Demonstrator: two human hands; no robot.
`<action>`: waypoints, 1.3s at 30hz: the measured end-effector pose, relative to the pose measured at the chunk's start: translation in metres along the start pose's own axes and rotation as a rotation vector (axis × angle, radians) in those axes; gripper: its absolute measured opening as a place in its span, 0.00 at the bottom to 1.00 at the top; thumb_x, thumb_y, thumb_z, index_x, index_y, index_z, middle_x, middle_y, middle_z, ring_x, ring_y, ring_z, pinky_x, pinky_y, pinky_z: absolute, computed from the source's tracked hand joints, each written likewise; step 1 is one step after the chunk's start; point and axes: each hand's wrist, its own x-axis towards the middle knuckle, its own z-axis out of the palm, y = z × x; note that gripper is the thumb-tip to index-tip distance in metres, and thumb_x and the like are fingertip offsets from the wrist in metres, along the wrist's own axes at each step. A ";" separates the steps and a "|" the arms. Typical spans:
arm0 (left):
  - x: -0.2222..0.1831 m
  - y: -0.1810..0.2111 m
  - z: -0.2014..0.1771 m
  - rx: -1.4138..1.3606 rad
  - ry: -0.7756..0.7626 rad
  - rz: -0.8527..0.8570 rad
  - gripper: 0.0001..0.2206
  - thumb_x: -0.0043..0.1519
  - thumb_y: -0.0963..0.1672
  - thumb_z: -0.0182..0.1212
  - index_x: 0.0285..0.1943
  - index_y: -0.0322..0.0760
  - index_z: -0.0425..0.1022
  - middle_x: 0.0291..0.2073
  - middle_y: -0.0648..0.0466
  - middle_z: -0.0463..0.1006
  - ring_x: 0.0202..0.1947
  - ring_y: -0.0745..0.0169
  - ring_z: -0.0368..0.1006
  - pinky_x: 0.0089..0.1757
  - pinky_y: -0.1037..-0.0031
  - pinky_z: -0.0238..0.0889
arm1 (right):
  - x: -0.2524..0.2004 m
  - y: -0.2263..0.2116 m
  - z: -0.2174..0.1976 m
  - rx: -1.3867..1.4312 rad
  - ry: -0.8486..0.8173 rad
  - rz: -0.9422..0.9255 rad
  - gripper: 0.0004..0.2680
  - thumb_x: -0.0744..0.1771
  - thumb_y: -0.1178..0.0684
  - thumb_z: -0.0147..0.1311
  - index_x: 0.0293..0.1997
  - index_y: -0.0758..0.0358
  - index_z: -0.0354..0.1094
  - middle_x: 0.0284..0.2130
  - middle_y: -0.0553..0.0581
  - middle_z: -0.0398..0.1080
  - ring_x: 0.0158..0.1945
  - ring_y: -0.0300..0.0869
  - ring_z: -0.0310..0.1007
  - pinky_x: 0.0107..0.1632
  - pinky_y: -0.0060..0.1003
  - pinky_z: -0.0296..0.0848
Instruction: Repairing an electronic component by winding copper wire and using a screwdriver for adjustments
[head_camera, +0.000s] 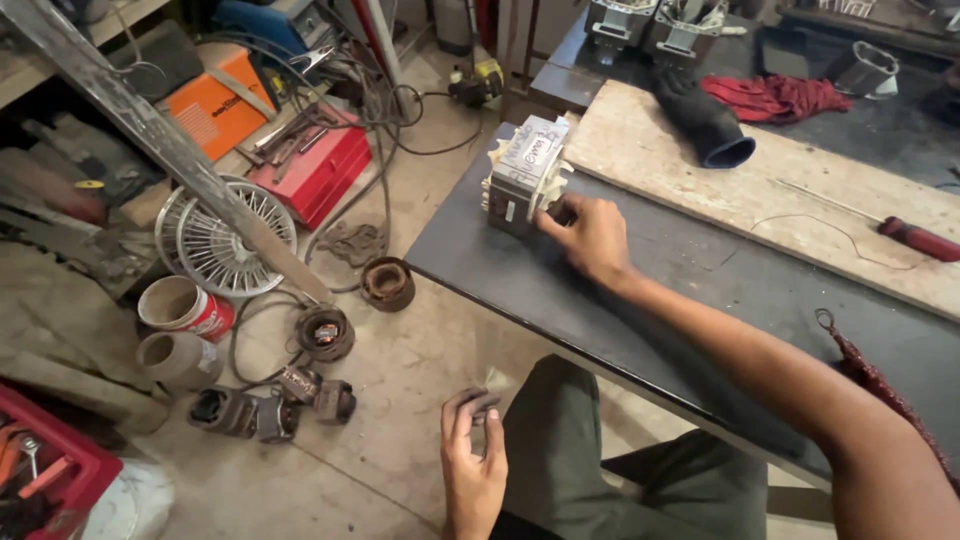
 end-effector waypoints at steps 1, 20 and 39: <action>0.000 0.000 -0.001 0.000 -0.006 0.003 0.09 0.66 0.43 0.53 0.47 0.34 0.79 0.47 0.50 0.76 0.51 0.56 0.76 0.55 0.68 0.68 | 0.001 0.006 0.001 0.090 -0.031 -0.026 0.12 0.68 0.42 0.60 0.31 0.59 0.73 0.20 0.54 0.72 0.24 0.35 0.63 0.29 0.42 0.61; 0.001 0.006 -0.002 0.030 0.003 -0.001 0.09 0.66 0.42 0.54 0.47 0.35 0.80 0.47 0.49 0.76 0.51 0.55 0.76 0.53 0.68 0.69 | 0.046 0.036 0.020 -0.209 0.265 -0.098 0.12 0.64 0.41 0.63 0.28 0.58 0.76 0.23 0.63 0.77 0.28 0.53 0.78 0.29 0.48 0.69; -0.008 -0.011 0.017 -0.020 -0.082 -0.024 0.10 0.67 0.44 0.54 0.48 0.34 0.79 0.50 0.50 0.75 0.51 0.59 0.76 0.48 0.73 0.74 | -0.036 0.123 -0.204 -0.968 -0.301 0.360 0.17 0.66 0.34 0.52 0.52 0.49 0.78 0.54 0.60 0.77 0.55 0.53 0.77 0.62 0.63 0.58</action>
